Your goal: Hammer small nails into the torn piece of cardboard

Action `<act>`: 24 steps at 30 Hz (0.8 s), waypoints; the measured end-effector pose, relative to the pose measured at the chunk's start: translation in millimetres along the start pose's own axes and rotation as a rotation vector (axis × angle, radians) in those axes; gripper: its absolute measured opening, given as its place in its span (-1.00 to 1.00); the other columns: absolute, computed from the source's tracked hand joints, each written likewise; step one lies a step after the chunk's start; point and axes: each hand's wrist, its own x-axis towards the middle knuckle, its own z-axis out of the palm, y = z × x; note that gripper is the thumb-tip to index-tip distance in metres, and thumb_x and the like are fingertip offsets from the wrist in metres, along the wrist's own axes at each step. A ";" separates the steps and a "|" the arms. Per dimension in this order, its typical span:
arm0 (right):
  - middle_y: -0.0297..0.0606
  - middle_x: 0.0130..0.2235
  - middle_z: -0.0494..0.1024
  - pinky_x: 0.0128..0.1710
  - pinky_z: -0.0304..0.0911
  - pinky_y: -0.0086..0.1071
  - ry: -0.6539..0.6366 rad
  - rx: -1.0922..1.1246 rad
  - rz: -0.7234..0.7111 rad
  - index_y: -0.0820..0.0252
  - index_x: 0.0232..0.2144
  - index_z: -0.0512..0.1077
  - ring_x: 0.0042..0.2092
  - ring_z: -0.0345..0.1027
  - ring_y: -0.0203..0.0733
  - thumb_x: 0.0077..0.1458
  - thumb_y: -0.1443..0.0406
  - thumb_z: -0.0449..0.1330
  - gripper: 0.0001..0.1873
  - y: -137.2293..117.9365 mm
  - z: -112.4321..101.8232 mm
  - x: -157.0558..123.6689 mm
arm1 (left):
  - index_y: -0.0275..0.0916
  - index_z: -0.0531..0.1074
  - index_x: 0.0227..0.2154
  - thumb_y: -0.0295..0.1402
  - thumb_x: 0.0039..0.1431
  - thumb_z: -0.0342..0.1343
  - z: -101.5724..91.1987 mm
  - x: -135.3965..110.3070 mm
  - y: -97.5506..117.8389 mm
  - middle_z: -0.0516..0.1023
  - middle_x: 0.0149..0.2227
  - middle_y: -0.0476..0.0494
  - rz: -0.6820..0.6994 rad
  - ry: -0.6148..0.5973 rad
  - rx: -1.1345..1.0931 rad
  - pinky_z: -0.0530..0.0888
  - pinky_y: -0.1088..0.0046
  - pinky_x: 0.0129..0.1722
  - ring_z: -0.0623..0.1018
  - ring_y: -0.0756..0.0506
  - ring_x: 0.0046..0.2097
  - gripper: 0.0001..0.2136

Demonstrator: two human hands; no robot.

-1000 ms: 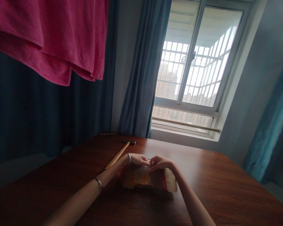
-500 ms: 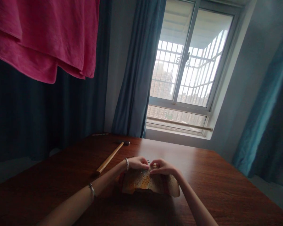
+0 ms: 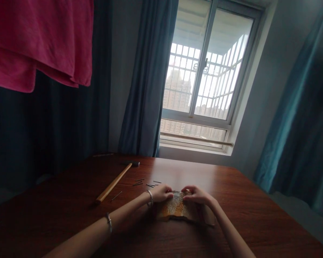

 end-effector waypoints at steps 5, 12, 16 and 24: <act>-0.23 -0.25 0.52 -0.24 0.16 -0.34 0.168 -0.148 0.034 0.11 -0.18 0.44 -0.22 0.34 -0.09 -0.18 0.09 0.22 -0.55 9.6 5.9 1.2 | -0.24 0.46 -0.33 -0.15 0.13 -0.12 9.5 2.2 4.1 0.45 -0.29 -0.21 -0.040 0.121 0.171 0.31 0.46 -0.28 0.45 -0.12 -0.26 -0.67; -0.20 -0.17 0.49 -0.12 0.08 -0.33 0.353 -0.267 0.062 0.08 -0.13 0.39 -0.09 0.27 -0.07 -0.10 0.04 0.16 -0.53 12.0 24.1 -2.6 | -0.26 0.38 -0.24 -0.22 0.17 -0.14 18.1 -0.7 -1.5 0.37 -0.27 -0.21 0.002 0.237 0.280 0.31 0.37 -0.18 0.40 -0.13 -0.21 -0.72; -0.20 -0.14 0.46 -0.06 0.02 -0.32 0.460 -0.296 0.082 0.07 -0.13 0.37 -0.06 0.24 -0.07 -0.04 0.06 0.11 -0.58 10.0 35.0 -6.5 | -0.28 0.37 -0.25 -0.30 0.15 -0.10 15.8 -1.6 6.4 0.36 -0.24 -0.23 0.008 0.297 0.382 0.27 0.31 -0.12 0.33 -0.16 -0.14 -0.78; -0.25 -0.21 0.48 -0.05 0.01 -0.30 0.565 -0.318 0.069 0.03 -0.27 0.40 -0.10 0.27 -0.08 0.02 0.08 0.04 -0.72 2.7 46.1 -10.2 | -0.21 0.25 -0.09 0.00 0.05 -0.08 13.1 -25.4 21.2 0.29 -0.09 -0.24 0.145 0.197 0.334 0.24 0.23 -0.05 0.27 -0.21 -0.05 -0.54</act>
